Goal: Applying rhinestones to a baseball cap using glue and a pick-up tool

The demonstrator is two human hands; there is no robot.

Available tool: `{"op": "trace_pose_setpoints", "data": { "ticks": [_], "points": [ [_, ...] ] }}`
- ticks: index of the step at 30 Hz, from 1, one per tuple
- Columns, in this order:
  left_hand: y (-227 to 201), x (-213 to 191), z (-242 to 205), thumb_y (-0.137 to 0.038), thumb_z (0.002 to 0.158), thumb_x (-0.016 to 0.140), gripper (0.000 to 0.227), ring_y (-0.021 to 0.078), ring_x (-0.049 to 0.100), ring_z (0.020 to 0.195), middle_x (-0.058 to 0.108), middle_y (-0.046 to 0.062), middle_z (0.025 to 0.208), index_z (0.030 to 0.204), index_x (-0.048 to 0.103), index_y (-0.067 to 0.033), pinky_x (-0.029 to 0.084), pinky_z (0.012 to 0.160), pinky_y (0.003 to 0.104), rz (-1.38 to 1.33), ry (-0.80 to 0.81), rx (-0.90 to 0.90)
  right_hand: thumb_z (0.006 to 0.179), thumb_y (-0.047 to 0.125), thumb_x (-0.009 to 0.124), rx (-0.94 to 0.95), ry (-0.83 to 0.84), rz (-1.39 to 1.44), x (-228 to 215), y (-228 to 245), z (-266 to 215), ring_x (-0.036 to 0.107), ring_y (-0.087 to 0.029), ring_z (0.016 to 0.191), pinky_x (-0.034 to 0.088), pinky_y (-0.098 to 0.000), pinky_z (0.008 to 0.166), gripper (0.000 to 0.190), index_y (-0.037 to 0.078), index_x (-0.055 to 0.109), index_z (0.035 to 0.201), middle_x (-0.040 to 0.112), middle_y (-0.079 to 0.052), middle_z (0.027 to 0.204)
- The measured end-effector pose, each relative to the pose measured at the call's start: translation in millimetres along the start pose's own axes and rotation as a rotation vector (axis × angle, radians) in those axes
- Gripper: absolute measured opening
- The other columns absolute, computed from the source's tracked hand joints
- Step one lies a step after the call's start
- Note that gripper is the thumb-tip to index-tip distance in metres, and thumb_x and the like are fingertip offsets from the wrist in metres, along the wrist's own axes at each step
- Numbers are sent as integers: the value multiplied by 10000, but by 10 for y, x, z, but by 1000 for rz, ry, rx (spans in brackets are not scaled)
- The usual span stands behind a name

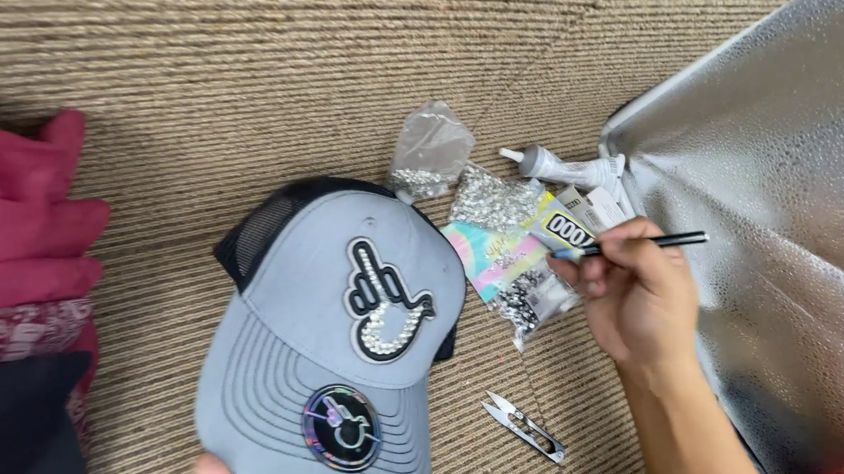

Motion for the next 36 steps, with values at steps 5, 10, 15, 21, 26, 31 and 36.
{"op": "trace_pose_setpoints", "data": {
  "ticks": [5, 10, 15, 21, 26, 31, 36],
  "points": [
    [369, -1372, -235, -604, 851, 803, 1057, 332, 229, 1588, 273, 115, 1696, 1607, 283, -79, 197, 1268, 611, 98, -12, 90, 962, -3, 472, 136, 282, 303, 453, 293, -342, 602, -121, 552, 632, -503, 903, 202, -8, 673, 950, 649, -71, 668],
    [452, -1661, 189, -420, 904, 877, 744, 330, 650, 1138, 685, 165, 1243, 1399, 532, 14, 545, 1001, 560, -155, 68, -80, 876, -134, 471, -35, 400, 261, 926, 535, -534, 750, -160, 652, 646, -178, 632, 188, -68, 636, 938, 723, -183, 778],
    [442, -1625, 189, -308, 929, 772, 677, 341, 654, 1123, 679, 192, 1244, 1431, 490, 46, 558, 967, 537, -277, 94, -69, 858, -108, 553, -83, 445, 81, 1214, 451, -592, 631, -117, 641, 594, -294, 754, 143, -40, 607, 972, 657, -106, 783],
    [437, -1635, 191, -314, 942, 741, 725, 385, 610, 1180, 634, 218, 1297, 1475, 427, 63, 515, 999, 582, -279, 99, -43, 858, -103, 571, -122, 515, -105, 1387, 431, -656, 677, -171, 727, 635, -374, 916, 131, -21, 603, 955, 609, -75, 723],
    [449, -1689, 182, -338, 884, 755, 785, 424, 598, 1169, 621, 247, 1296, 1466, 426, 73, 505, 977, 610, -254, 20, -74, 830, -144, 572, -160, 525, -242, 1422, 419, -677, 782, -259, 876, 641, -317, 844, 172, -16, 610, 939, 651, -101, 768],
    [431, -1666, 183, -326, 896, 737, 758, 394, 611, 1157, 643, 232, 1277, 1457, 441, 89, 494, 987, 591, -245, 20, -47, 832, -76, 594, -252, 541, -461, 1552, 533, -739, 715, -168, 751, 679, -360, 933, 78, -24, 619, 884, 623, -80, 742],
    [456, -1693, 161, -344, 891, 726, 787, 418, 591, 1182, 619, 255, 1313, 1470, 422, 94, 477, 991, 608, -234, 12, -56, 819, -70, 615, -244, 517, -527, 1478, 494, -740, 814, -241, 914, 576, -247, 730, 80, -27, 643, 880, 656, -85, 708]
  ]
}}
Point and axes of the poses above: each hand's wrist, its own z-axis towards the middle knuckle, its own x-axis out of the palm, y = z × x, the point moved 6 cm from there along z, towards the middle knuckle
